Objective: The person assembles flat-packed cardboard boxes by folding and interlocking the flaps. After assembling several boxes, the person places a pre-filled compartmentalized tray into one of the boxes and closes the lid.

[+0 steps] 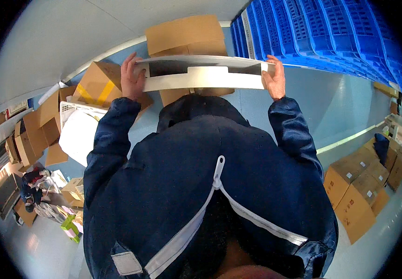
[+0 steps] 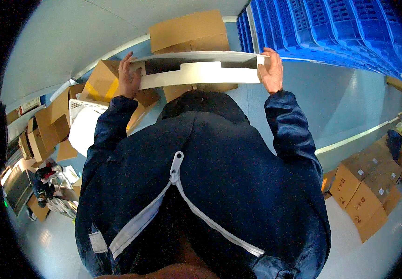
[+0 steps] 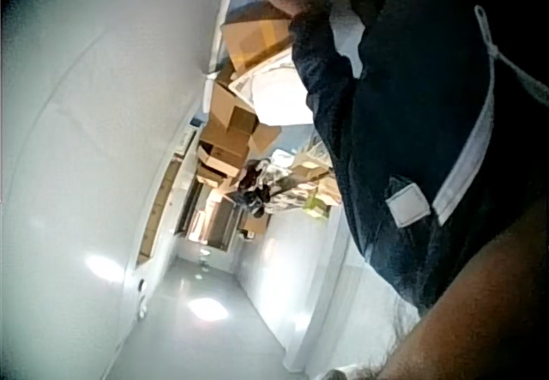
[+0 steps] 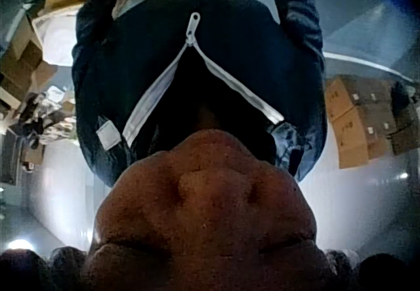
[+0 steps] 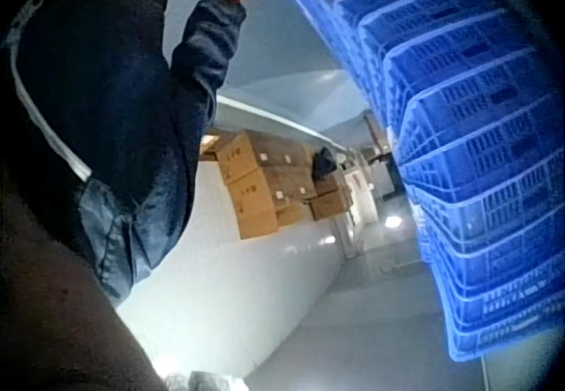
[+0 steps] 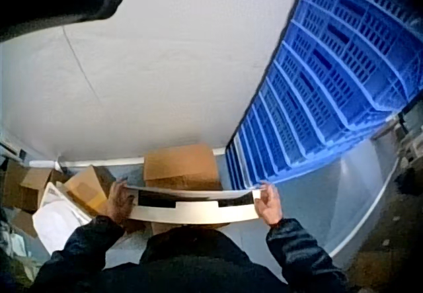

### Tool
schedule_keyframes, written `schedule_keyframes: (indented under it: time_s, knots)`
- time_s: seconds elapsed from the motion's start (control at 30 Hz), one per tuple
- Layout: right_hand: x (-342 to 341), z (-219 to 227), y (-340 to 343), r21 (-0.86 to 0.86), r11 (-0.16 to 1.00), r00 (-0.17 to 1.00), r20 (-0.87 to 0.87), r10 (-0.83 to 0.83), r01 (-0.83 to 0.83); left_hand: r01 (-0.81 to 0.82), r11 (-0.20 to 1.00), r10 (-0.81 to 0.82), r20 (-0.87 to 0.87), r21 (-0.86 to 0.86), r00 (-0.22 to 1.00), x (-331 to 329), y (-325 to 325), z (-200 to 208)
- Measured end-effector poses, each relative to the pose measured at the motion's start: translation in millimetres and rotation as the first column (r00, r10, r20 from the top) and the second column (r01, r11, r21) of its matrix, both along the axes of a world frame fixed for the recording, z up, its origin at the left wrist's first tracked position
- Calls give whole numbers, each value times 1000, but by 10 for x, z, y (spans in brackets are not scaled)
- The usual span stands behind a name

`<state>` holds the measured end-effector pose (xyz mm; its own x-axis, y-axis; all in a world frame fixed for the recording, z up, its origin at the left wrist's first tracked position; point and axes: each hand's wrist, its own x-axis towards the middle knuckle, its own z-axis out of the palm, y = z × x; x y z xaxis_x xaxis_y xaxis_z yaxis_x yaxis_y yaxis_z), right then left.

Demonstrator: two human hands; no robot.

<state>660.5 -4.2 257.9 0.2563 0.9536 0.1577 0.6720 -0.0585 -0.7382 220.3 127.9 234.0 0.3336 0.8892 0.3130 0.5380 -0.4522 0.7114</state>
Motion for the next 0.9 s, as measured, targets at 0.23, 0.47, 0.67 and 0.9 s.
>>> schedule_keyframes:
  time_s: [0.23,0.47,0.67,0.9]
  knots:
    - [44,-96,-46,170,985,958,285,-18,-32,29,995,-21,-82,94,996,140,-283,318]
    - [66,-101,-72,194,977,959,282,34,-91,263,965,-262,45,-12,964,128,-670,556]
    - [22,-10,-74,148,975,928,357,103,-165,426,899,-438,-262,-106,860,-88,-799,453]
    - [-93,692,-94,-493,860,784,480,393,-130,415,907,-388,-523,-71,759,-121,-813,415]
